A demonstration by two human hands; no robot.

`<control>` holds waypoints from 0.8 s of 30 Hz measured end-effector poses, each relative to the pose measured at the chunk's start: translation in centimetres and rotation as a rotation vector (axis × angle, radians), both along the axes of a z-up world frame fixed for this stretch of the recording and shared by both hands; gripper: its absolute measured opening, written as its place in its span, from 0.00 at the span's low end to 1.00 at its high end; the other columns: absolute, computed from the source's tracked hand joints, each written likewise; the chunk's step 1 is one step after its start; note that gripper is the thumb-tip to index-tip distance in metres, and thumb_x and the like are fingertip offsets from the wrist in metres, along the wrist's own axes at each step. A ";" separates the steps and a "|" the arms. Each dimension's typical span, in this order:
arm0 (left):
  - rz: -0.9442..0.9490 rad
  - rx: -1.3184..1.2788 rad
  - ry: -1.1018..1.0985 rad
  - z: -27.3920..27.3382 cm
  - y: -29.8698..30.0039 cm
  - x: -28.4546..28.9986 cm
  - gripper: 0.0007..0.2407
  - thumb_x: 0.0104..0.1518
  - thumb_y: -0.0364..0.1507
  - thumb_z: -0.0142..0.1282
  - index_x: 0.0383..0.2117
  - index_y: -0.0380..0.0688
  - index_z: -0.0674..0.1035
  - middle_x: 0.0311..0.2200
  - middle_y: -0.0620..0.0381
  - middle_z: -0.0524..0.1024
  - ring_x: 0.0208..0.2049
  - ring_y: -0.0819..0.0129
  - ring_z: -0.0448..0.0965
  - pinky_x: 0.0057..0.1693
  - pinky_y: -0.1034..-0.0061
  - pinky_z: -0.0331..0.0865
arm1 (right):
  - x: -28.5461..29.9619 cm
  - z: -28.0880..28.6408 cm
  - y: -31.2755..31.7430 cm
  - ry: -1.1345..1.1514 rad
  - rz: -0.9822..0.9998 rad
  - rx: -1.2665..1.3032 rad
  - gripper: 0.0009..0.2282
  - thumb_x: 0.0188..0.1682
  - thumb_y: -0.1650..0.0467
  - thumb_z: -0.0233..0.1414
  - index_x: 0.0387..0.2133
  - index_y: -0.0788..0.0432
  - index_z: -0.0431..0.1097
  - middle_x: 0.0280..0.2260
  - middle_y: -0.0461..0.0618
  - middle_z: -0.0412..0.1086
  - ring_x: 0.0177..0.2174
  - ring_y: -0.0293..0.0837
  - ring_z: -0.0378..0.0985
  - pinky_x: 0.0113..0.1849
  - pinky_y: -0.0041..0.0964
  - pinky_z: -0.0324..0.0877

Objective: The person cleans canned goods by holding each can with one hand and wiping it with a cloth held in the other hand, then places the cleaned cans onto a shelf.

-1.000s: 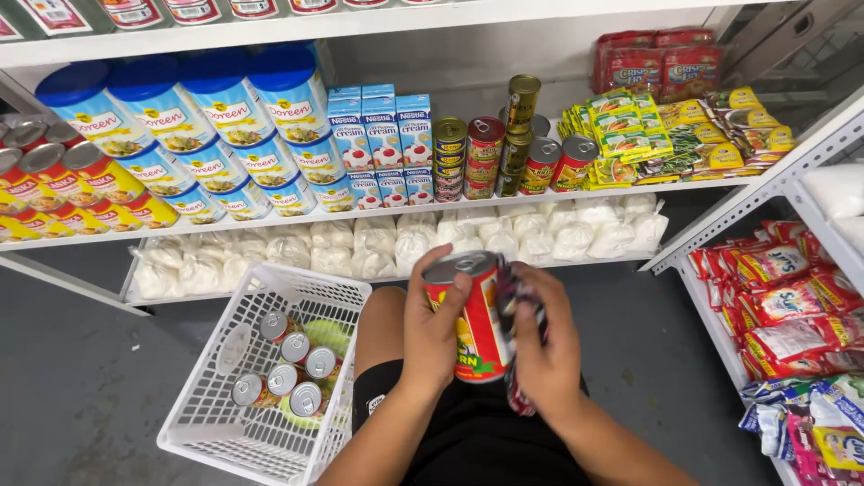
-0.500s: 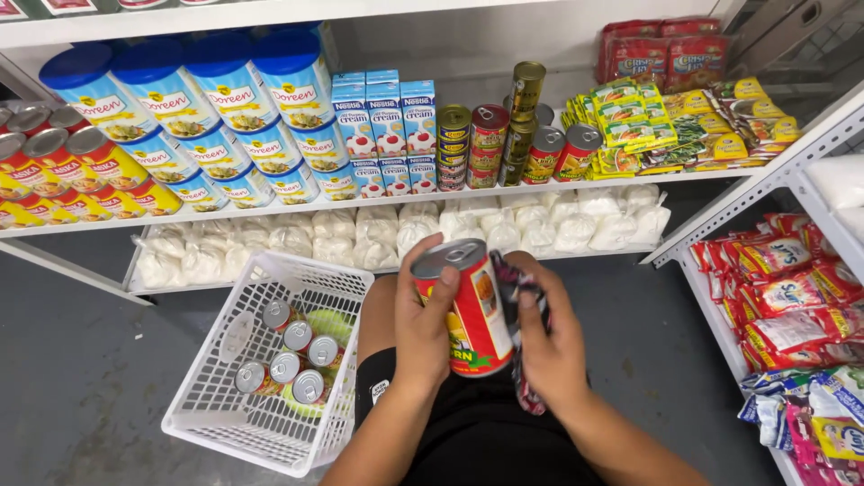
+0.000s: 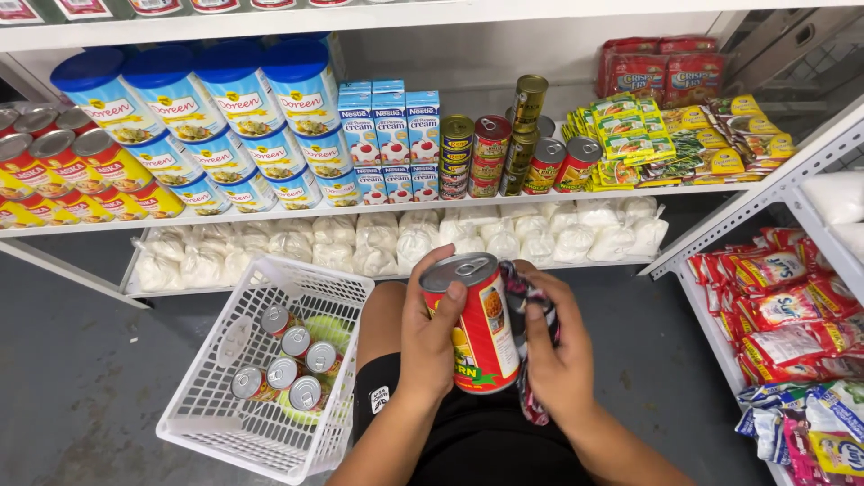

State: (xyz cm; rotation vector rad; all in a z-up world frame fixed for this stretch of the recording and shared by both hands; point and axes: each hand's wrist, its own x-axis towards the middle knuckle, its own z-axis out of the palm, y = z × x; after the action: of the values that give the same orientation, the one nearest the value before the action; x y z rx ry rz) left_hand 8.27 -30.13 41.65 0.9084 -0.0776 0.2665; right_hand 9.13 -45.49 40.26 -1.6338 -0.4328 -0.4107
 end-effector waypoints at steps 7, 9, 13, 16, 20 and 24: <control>0.113 0.181 0.002 0.1 0.1 -0.7 0.23 0.63 0.33 0.58 0.61 0.37 0.66 0.50 0.48 0.76 0.51 0.67 0.76 0.60 0.73 0.68 | -2.3 3.5 0.2 -0.599 -0.067 -0.403 0.17 0.49 0.75 0.56 0.52 0.59 0.67 0.52 0.60 0.68 0.50 0.53 0.71 0.55 0.42 0.66; 0.052 0.150 -0.007 -0.6 0.1 -0.7 0.24 0.62 0.34 0.58 0.62 0.37 0.66 0.50 0.48 0.76 0.51 0.66 0.76 0.60 0.72 0.68 | -1.5 2.3 -0.1 -0.468 -0.060 -0.294 0.16 0.52 0.76 0.52 0.54 0.60 0.65 0.53 0.60 0.68 0.53 0.53 0.71 0.57 0.42 0.65; -0.127 -0.174 -0.010 -0.9 -0.1 -0.6 0.26 0.62 0.38 0.56 0.62 0.36 0.67 0.50 0.46 0.76 0.50 0.63 0.77 0.58 0.69 0.70 | 0.9 -0.3 -0.3 0.267 0.102 0.143 0.13 0.58 0.75 0.45 0.55 0.64 0.66 0.50 0.57 0.72 0.51 0.46 0.71 0.54 0.38 0.64; -0.102 -0.196 -0.002 -0.4 -0.1 -0.7 0.26 0.62 0.41 0.55 0.61 0.37 0.67 0.50 0.46 0.76 0.51 0.63 0.78 0.59 0.69 0.70 | -0.3 -2.7 -0.6 0.249 -0.034 0.064 0.11 0.60 0.75 0.45 0.54 0.64 0.67 0.45 0.58 0.72 0.47 0.44 0.70 0.52 0.37 0.65; -0.120 -0.219 0.025 -0.5 -0.4 -0.7 0.25 0.63 0.40 0.54 0.61 0.35 0.68 0.49 0.45 0.77 0.50 0.63 0.79 0.58 0.69 0.71 | -2.2 1.5 -0.3 -0.137 -0.029 -0.012 0.12 0.58 0.76 0.46 0.54 0.65 0.63 0.54 0.58 0.67 0.53 0.47 0.72 0.55 0.37 0.65; -0.127 -0.079 -0.006 -1.2 -1.0 -0.8 0.24 0.63 0.37 0.56 0.62 0.37 0.66 0.49 0.45 0.76 0.49 0.63 0.76 0.58 0.69 0.69 | -2.8 4.4 -0.3 -0.468 -0.082 -0.290 0.12 0.55 0.74 0.52 0.51 0.61 0.66 0.52 0.58 0.69 0.52 0.48 0.72 0.58 0.37 0.65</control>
State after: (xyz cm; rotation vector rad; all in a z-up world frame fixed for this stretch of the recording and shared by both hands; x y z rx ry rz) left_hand 7.45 -31.16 40.44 0.8207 -0.1292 0.1537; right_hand 6.38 -45.77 44.62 -1.8366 -0.8067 -0.8305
